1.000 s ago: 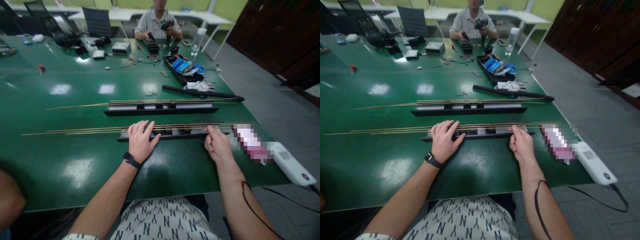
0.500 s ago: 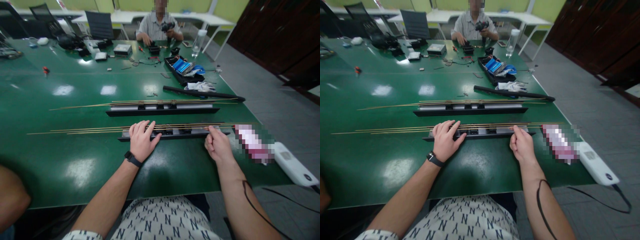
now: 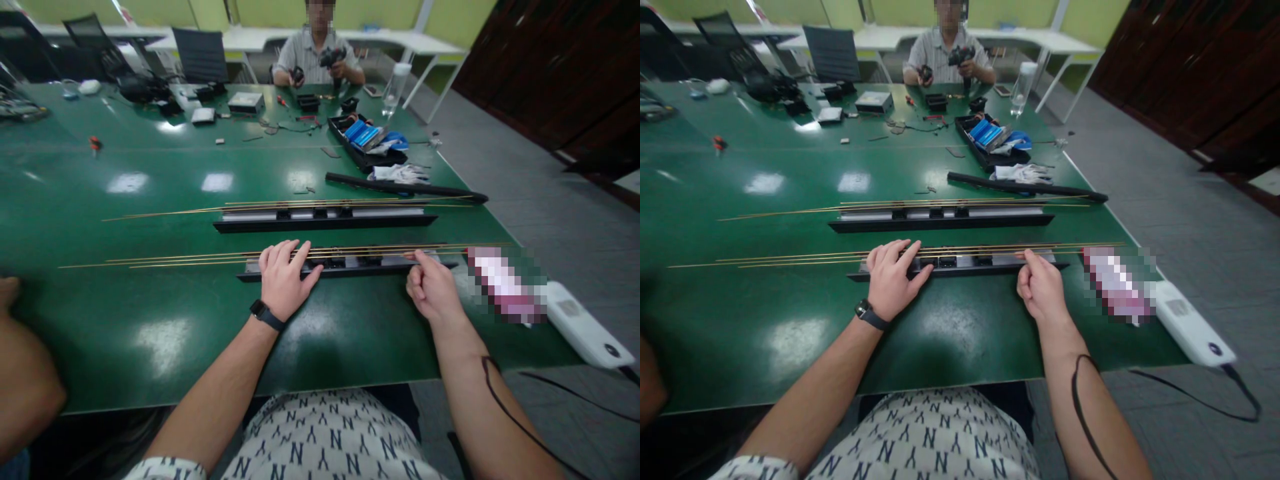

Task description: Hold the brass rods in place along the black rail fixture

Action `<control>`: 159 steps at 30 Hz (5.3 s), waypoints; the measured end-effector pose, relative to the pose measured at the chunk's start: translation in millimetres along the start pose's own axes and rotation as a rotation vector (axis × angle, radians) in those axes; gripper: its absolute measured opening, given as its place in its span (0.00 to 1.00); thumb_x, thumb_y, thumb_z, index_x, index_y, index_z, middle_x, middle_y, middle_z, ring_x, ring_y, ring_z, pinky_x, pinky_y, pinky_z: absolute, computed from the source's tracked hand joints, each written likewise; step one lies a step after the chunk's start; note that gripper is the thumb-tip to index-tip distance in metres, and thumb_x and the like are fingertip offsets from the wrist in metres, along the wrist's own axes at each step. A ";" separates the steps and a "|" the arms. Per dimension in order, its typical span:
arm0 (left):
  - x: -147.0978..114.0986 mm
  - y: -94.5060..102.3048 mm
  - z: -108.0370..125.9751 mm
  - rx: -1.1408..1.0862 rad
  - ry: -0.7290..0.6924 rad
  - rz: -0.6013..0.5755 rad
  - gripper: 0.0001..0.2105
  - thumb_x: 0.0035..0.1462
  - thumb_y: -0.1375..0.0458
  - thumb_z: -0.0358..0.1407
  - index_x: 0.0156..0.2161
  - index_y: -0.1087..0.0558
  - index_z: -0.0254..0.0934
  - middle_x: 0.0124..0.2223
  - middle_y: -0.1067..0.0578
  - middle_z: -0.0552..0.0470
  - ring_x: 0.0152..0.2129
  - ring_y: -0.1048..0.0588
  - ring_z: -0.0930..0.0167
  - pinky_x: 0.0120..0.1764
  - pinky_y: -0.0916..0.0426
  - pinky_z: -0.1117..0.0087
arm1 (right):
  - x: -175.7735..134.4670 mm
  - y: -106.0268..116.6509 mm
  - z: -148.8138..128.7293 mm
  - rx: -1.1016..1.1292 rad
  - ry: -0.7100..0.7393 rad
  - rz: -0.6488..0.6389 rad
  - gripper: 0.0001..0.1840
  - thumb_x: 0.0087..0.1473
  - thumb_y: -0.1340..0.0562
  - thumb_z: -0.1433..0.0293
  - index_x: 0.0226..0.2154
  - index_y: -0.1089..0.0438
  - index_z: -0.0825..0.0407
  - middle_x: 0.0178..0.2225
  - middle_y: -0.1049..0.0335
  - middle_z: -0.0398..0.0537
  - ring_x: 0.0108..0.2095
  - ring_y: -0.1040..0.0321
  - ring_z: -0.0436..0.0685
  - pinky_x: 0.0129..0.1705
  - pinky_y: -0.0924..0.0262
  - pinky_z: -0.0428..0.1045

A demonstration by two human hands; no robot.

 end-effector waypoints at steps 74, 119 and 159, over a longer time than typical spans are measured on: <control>0.8 -0.6 -0.2 0.009 0.008 0.002 0.22 0.64 0.40 0.49 0.59 0.25 0.44 0.58 0.24 0.42 0.57 0.28 0.55 0.61 0.43 0.49 | -1.8 -11.1 1.1 -0.004 -0.032 -0.094 0.18 0.54 0.26 0.56 0.34 0.27 0.52 0.12 0.41 0.34 0.08 0.54 0.44 0.09 0.58 0.41; -0.6 -2.3 -2.0 0.018 -0.020 0.069 0.21 0.64 0.39 0.49 0.58 0.24 0.43 0.57 0.22 0.43 0.56 0.27 0.57 0.61 0.43 0.51 | -0.6 -10.2 7.5 -0.004 -0.045 -0.085 0.21 0.53 0.27 0.53 0.37 0.26 0.53 0.11 0.41 0.35 0.08 0.55 0.45 0.09 0.61 0.41; -1.9 -5.2 -1.8 0.006 0.003 0.073 0.21 0.63 0.38 0.48 0.58 0.24 0.44 0.59 0.23 0.43 0.58 0.27 0.56 0.63 0.44 0.50 | 0.7 -8.1 10.7 -0.020 -0.011 -0.088 0.23 0.54 0.29 0.49 0.37 0.26 0.52 0.12 0.39 0.36 0.08 0.54 0.44 0.09 0.59 0.41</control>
Point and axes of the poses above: each hand's wrist, its own x-axis towards the middle knuckle, its own y-axis out of the back of the hand, z = x × y, the point moved 5 cm from there along x, towards the middle knuckle
